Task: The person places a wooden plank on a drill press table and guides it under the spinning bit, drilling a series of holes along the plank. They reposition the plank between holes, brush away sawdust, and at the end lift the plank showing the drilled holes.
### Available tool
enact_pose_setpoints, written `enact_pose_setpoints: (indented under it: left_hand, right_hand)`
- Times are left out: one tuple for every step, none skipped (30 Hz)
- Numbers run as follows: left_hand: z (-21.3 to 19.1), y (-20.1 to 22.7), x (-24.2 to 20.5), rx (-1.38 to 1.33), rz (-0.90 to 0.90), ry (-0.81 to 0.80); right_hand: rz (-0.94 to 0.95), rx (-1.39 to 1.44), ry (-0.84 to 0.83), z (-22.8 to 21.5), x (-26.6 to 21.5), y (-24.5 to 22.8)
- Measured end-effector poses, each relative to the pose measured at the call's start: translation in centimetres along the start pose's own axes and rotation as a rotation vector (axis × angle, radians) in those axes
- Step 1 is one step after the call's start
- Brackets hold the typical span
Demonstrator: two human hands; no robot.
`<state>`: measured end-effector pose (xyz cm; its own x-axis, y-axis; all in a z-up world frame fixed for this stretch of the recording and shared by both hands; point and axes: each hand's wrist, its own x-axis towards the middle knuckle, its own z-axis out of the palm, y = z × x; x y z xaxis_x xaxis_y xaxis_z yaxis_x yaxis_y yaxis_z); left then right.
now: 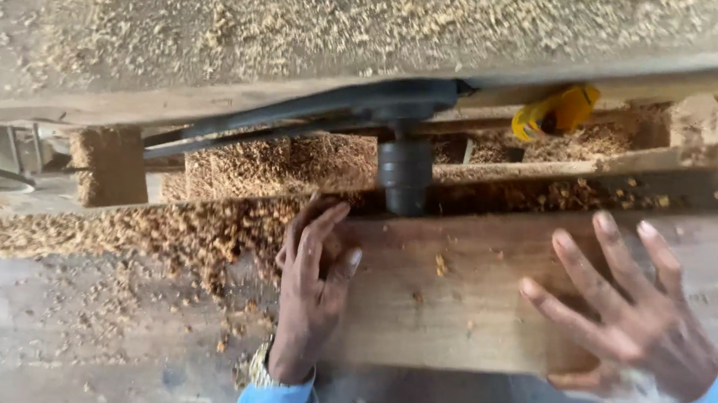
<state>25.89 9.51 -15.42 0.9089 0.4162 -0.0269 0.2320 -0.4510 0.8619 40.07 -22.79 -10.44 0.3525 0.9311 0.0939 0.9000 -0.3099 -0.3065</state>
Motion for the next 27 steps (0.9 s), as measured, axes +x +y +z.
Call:
enact_pose_setpoints:
  left_hand:
    - [0.1, -0.1, 0.1, -0.015, -0.002, 0.01]
    - [0.1, -0.3, 0.3, -0.014, 0.007, 0.015]
    - [0.1, -0.3, 0.4, -0.012, 0.039, 0.03]
    - [0.1, -0.3, 0.5, -0.01, 0.071, 0.046]
    - [0.1, -0.2, 0.1, -0.005, 0.067, 0.045]
    - [0.1, -0.1, -0.3, 0.004, 0.078, 0.047]
    - [0.1, -0.1, -0.3, 0.014, 0.102, 0.054]
    - [0.0, 0.0, -0.5, 0.018, 0.111, 0.059]
    - [0.1, 0.1, -0.8, 0.034, 0.09, 0.063]
    - [0.2, 0.2, -0.9, 0.05, 0.069, 0.067]
    - [0.4, -0.1, -1.2, 0.051, 0.076, 0.075]
    - [0.6, -0.5, -1.4, 0.055, 0.083, 0.076]
    - [0.9, -1.1, -1.6, 0.06, 0.088, 0.072]
    - [0.5, -0.6, -2.1, 0.062, 0.092, 0.076]
    - [0.3, 0.0, -2.6, 0.076, 0.084, 0.072]
    - [0.2, 0.4, -2.9, 0.09, 0.076, 0.068]
    - [0.2, 0.8, -3.9, 0.078, 0.07, 0.057]
    - [0.2, 1.1, -4.9, 0.099, 0.043, 0.063]
    - [0.3, 1.4, -5.8, 0.118, 0.018, 0.065]
    - [0.2, 1.8, -6.9, 0.105, 0.014, 0.05]
    - [0.0, 2.1, -7.8, 0.118, -0.002, 0.062]
    - [-0.2, 2.4, -8.7, 0.131, -0.018, 0.073]
    - [-0.1, 2.2, -9.4, 0.111, -0.022, 0.064]
    - [0.1, 1.9, -10.3, 0.15, -0.013, 0.083]
    - [0.2, 1.7, -11.0, 0.194, 0.004, 0.106]
    - [0.9, 1.9, -11.9, 0.179, 0.008, 0.101]
    - [1.0, 2.2, -12.6, 0.259, 0.071, 0.157]
  right_hand:
    - [0.028, -0.022, -0.04, -0.2, 0.1, 0.0]
    - [0.026, -0.029, -0.032, -0.1, 0.1, -0.1]
    - [-0.004, 0.013, 0.018, -0.2, 0.1, -0.1]
    - [-0.034, 0.053, 0.069, -0.3, 0.1, -0.1]
    - [-0.035, 0.059, 0.069, -0.6, 0.2, -0.4]
    - [-0.005, 0.029, 0.006, -0.9, 0.3, -0.8]
    - [0.025, -0.013, -0.047, -1.1, 0.6, -1.0]
    - [0.022, -0.017, -0.037, -1.0, 0.3, -1.4]
    - [0.021, -0.024, -0.031, -1.1, 0.1, -1.7]
    - [0.021, -0.031, -0.024, -1.1, 0.0, -1.8]
    - [0.015, -0.037, -0.017, -1.3, -0.1, -2.1]
    - [0.021, -0.048, -0.019, -1.4, -0.1, -2.3]
    - [0.032, -0.055, -0.023, -1.4, -0.2, -2.5]
    - [0.029, -0.057, -0.018, -1.3, -0.4, -2.8]
    - [0.034, -0.039, -0.024, -1.3, -0.7, -3.0]
    - [0.04, -0.02, -0.029, -1.2, -1.1, -3.1]
    - [0.05, -0.022, -0.043, -1.3, -1.5, -3.6]
    - [0.046, -0.025, -0.055, -1.4, -1.9, -4.0]
    - [0.045, -0.03, -0.067, -1.4, -2.4, -4.4]
    - [0.059, -0.033, -0.081, -1.2, -3.1, -4.8]
    - [0.037, -0.008, -0.077, -1.0, -3.6, -5.1]
    - [0.015, 0.017, -0.073, -0.8, -4.1, -5.4]
    - [0.026, 0.007, -0.09, -0.7, -4.9, -5.8]
    - [0.027, 0.023, -0.075, -0.6, -5.8, -6.3]
    - [0.027, 0.035, -0.052, -0.3, -6.7, -6.7]
    - [0.035, 0.024, -0.059, -0.6, -7.5, -7.1]
    - [0.055, 0.027, 0.012, -0.6, -7.9, -7.6]
